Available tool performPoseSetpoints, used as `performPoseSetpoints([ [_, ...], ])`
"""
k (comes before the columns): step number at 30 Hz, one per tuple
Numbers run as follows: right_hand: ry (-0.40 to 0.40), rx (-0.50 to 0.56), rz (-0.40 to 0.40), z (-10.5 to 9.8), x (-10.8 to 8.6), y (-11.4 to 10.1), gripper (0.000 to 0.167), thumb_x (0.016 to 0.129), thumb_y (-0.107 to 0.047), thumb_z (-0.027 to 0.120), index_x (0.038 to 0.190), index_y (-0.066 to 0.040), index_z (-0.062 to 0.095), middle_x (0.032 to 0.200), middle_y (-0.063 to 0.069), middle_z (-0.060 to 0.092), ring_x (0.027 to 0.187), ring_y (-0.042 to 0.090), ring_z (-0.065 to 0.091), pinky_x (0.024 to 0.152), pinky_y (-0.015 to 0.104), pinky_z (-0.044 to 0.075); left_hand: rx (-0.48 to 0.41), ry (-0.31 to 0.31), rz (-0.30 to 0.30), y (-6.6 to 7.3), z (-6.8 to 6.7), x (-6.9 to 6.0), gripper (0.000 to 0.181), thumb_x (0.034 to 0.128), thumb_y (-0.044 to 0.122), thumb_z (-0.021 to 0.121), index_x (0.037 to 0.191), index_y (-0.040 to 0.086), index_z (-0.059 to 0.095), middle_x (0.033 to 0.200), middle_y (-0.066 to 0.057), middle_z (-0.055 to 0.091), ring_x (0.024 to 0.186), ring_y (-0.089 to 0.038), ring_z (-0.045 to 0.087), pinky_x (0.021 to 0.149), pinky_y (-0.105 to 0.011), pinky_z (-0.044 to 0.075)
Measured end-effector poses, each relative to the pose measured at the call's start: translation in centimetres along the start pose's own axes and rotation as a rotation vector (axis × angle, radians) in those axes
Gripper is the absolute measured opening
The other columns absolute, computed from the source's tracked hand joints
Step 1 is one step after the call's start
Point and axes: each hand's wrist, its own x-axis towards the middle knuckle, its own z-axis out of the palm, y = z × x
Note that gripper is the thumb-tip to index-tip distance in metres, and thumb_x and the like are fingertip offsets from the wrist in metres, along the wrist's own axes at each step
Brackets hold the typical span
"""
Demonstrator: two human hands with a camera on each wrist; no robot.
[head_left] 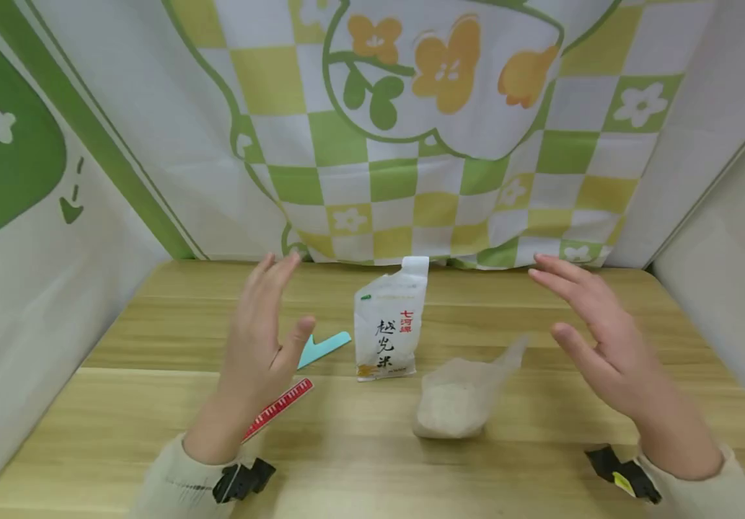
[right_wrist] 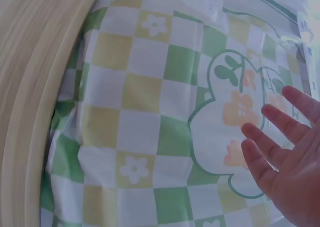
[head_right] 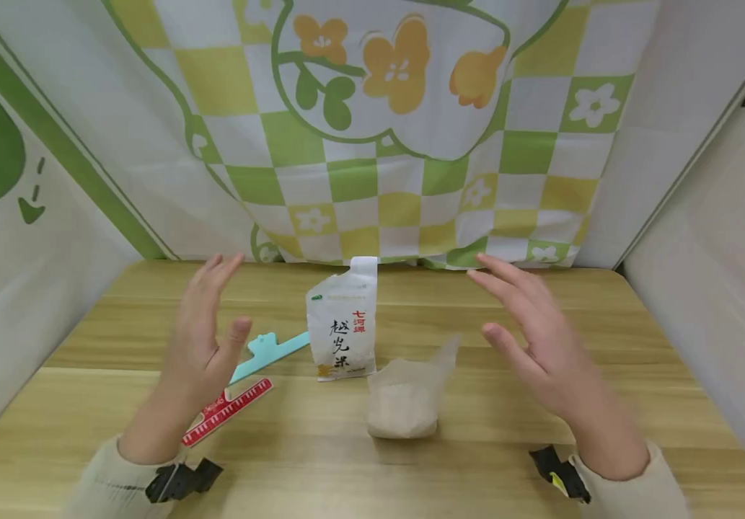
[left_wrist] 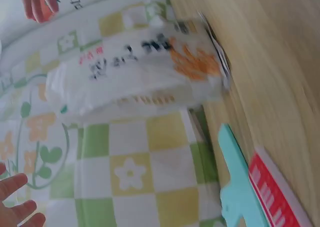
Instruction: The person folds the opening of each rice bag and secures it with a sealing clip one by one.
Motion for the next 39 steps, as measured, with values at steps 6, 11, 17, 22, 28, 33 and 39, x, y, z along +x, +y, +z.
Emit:
performPoseSetpoints([
  [6, -0.066, 0.270, 0.044, 0.2, -0.2, -0.8, 0.064, 0.091, -0.032, 0.072, 0.138, 0.006, 0.051, 0.147, 0.015, 0.051, 0.134, 0.018, 0.049, 0.102, 0.020, 0.039, -0.178, -0.011, 0.042, 3.0, 0.2, -0.1, 0.069, 0.1048, 0.054, 0.032, 0.143, -0.002, 0.047, 0.143, -0.017, 0.055, 0.141, -0.034, 0.042, 0.120, -0.044, 0.029],
  [11, -0.170, 0.377, 0.029, 0.9, 0.0, -0.7, 0.076, 0.071, -0.016, 0.087, 0.134, 0.007, 0.053, 0.142, 0.013, 0.054, 0.130, 0.014, 0.052, 0.103, 0.019, 0.041, -0.267, -0.151, 0.046, 5.6, 0.3, -0.6, 0.069, 0.1042, 0.056, 0.029, 0.143, 0.002, 0.048, 0.140, -0.014, 0.058, 0.133, -0.028, 0.053, 0.110, -0.035, 0.043],
  [17, -0.248, 0.326, -0.008, 2.6, 0.5, -0.8, 0.073, 0.066, -0.007, 0.088, 0.132, 0.000, 0.058, 0.136, 0.005, 0.059, 0.129, 0.012, 0.051, 0.095, 0.018, 0.043, -0.424, -0.397, -0.080, 6.6, 2.2, -1.2, 0.053, 0.1034, 0.050, 0.042, 0.145, 0.017, 0.046, 0.143, -0.003, 0.057, 0.130, -0.016, 0.055, 0.097, -0.040, 0.053],
  [22, -0.294, 0.317, 0.012, 3.6, 0.4, -1.0, 0.069, 0.066, -0.004, 0.088, 0.129, -0.006, 0.060, 0.127, 0.007, 0.063, 0.124, 0.009, 0.053, 0.091, 0.019, 0.044, -0.474, -0.536, -0.189, 6.4, 3.7, -1.4, 0.053, 0.0968, 0.041, 0.063, 0.144, 0.021, 0.049, 0.143, 0.001, 0.057, 0.134, -0.014, 0.051, 0.101, -0.043, 0.051],
  [28, -0.324, 0.295, 0.061, 4.1, -0.5, -1.1, 0.058, 0.069, -0.006, 0.087, 0.122, -0.008, 0.064, 0.124, 0.003, 0.065, 0.118, 0.009, 0.056, 0.095, 0.022, 0.047, -0.457, -0.676, -0.213, 6.4, 5.0, -2.0, 0.065, 0.0852, 0.038, 0.077, 0.142, 0.017, 0.053, 0.145, 0.001, 0.057, 0.135, -0.016, 0.051, 0.109, -0.040, 0.046],
  [33, -0.310, 0.314, 0.030, 4.7, -0.8, -1.0, 0.051, 0.070, -0.002, 0.086, 0.118, -0.009, 0.067, 0.116, 0.002, 0.067, 0.112, 0.011, 0.059, 0.098, 0.019, 0.046, -0.490, -0.727, -0.223, 6.5, 5.6, -2.3, 0.060, 0.0850, 0.035, 0.078, 0.137, 0.014, 0.058, 0.139, 0.000, 0.062, 0.126, -0.020, 0.059, 0.099, -0.040, 0.053],
  [39, -0.283, 0.317, -0.004, 5.1, -0.5, -1.0, 0.045, 0.072, 0.002, 0.083, 0.113, -0.012, 0.070, 0.109, 0.000, 0.070, 0.106, 0.011, 0.061, 0.095, 0.019, 0.048, -0.521, -0.751, -0.282, 6.7, 6.2, -2.6, 0.041, 0.0899, 0.030, 0.074, 0.126, 0.011, 0.067, 0.125, -0.002, 0.070, 0.114, -0.021, 0.066, 0.089, -0.036, 0.057],
])
